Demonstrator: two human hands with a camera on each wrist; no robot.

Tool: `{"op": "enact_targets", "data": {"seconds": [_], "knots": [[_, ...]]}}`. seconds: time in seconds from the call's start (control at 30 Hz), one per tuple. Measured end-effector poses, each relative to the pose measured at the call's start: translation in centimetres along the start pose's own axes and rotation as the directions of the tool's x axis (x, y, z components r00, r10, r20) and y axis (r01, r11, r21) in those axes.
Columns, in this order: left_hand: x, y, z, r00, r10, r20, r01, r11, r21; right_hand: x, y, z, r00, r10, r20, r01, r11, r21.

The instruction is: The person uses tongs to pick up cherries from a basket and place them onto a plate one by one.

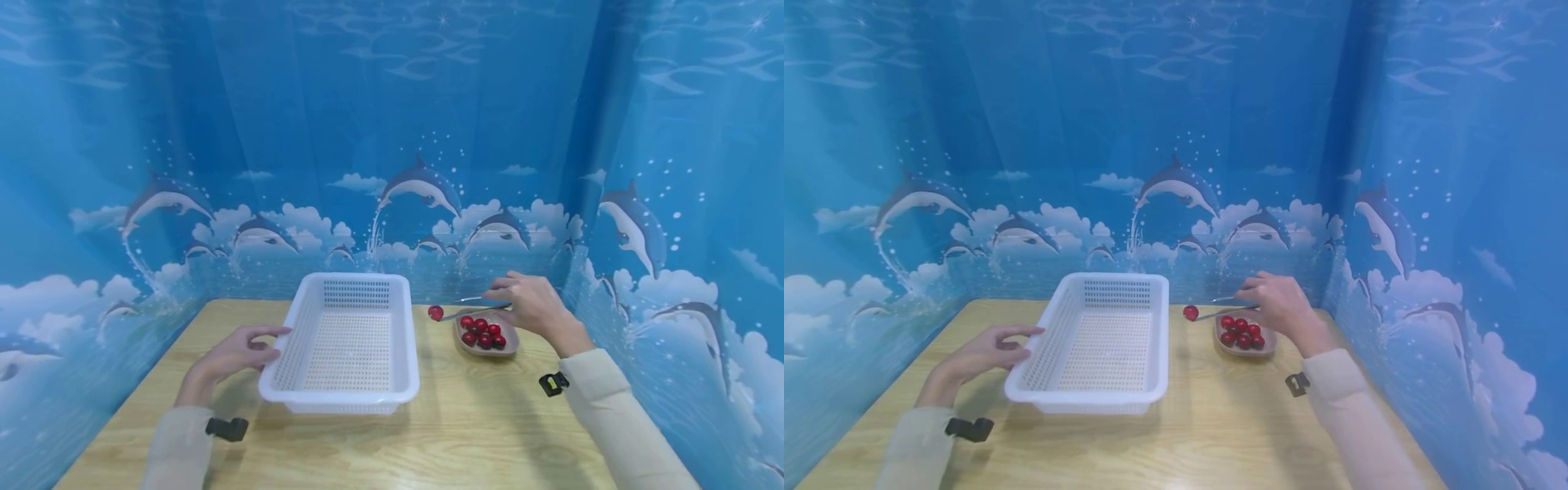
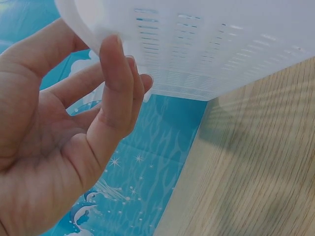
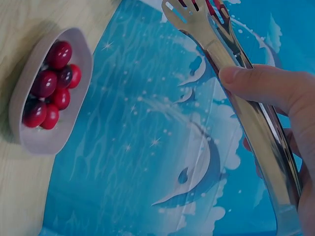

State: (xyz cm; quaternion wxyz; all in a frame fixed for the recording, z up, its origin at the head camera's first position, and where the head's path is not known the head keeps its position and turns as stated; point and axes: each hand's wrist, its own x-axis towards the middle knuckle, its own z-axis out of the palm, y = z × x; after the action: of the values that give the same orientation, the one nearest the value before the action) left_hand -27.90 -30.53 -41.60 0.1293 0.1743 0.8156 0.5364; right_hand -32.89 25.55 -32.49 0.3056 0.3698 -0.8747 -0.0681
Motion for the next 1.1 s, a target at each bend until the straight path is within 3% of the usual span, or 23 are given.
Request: {"op": "enact_targets", "data": {"seconds": [0.4,1.1], "knots": [[0.1,-0.1,0.0,1.000,-0.007,-0.009,0.007,1.000,0.012,-1.8,1.6,0.3,0.999,0.035,0.018,-0.035,0.999,-0.028],[-0.1,0.0,-0.1,1.000,0.007,0.007,-0.007,1.000,0.005,-4.5,3.7,1.4,0.967,0.112,0.229,-0.103,0.993,-0.049]]}}
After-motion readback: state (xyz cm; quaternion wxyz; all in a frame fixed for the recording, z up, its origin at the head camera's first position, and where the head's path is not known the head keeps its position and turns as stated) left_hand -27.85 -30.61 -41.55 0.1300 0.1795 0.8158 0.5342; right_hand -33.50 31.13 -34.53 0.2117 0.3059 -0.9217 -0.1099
